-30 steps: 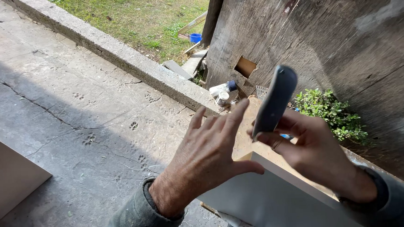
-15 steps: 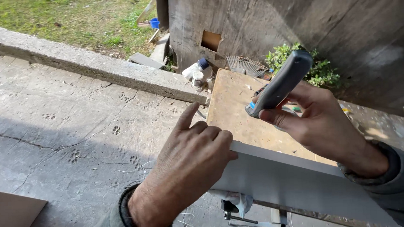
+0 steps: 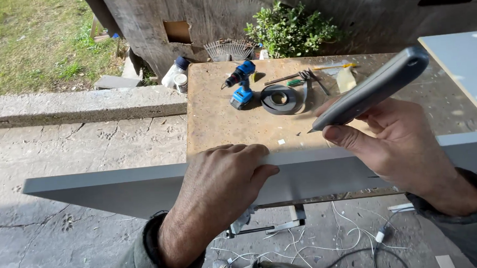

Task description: The person uses a handheld utility knife to trim the edge of a white rectangular board. They then use a sanding block to smooth the edges and surface of the board, repeatedly flipping and repositioning the board on the workbench.

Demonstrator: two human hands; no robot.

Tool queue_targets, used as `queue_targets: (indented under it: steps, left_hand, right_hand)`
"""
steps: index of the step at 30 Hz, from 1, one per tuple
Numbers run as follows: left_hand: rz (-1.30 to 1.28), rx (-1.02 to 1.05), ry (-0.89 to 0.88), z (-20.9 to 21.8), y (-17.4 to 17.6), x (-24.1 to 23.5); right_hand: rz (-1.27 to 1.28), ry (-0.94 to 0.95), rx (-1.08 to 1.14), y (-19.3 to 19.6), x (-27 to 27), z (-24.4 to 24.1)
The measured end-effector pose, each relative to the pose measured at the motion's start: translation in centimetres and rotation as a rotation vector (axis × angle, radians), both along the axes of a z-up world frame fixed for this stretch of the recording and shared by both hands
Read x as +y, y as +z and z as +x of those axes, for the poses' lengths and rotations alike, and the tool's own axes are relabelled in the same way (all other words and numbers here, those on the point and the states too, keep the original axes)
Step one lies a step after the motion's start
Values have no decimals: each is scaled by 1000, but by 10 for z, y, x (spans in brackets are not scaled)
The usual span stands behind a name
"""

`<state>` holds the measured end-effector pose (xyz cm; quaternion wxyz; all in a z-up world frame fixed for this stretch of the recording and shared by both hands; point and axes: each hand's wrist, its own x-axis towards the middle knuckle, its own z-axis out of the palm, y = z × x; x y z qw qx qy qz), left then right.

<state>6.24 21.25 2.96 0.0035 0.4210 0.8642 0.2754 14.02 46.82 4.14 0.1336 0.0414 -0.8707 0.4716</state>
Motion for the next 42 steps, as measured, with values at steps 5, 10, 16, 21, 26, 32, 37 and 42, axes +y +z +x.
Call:
queue_targets:
  steps: [5, 10, 16, 21, 26, 32, 37, 42]
  left_hand:
    - [47, 24, -46, 24, -14, 86]
    - [65, 64, -88, 46, -20, 174]
    - [28, 76, -85, 73, -31, 280]
    - [69, 63, -96, 89, -44, 377]
    - [40, 135, -138, 114, -53, 478]
    - [160, 260, -180, 134, -84, 602]
    - [131, 333, -165, 159, -96, 696]
    - [137, 331, -167, 179, -109, 777]
  right_hand:
    - [18, -94, 62, -7, 75, 62]
    - [109, -213, 85, -18, 153, 126]
    - [36, -597, -116, -54, 232, 213]
    - [-145, -514, 123, -74, 267, 277]
    - [-321, -686, 114, -111, 292, 335]
    - [-410, -969, -23, -151, 330, 396]
    - [-386, -1082, -72, -170, 393, 428]
    - [-475, -1102, -17, -178, 475, 431]
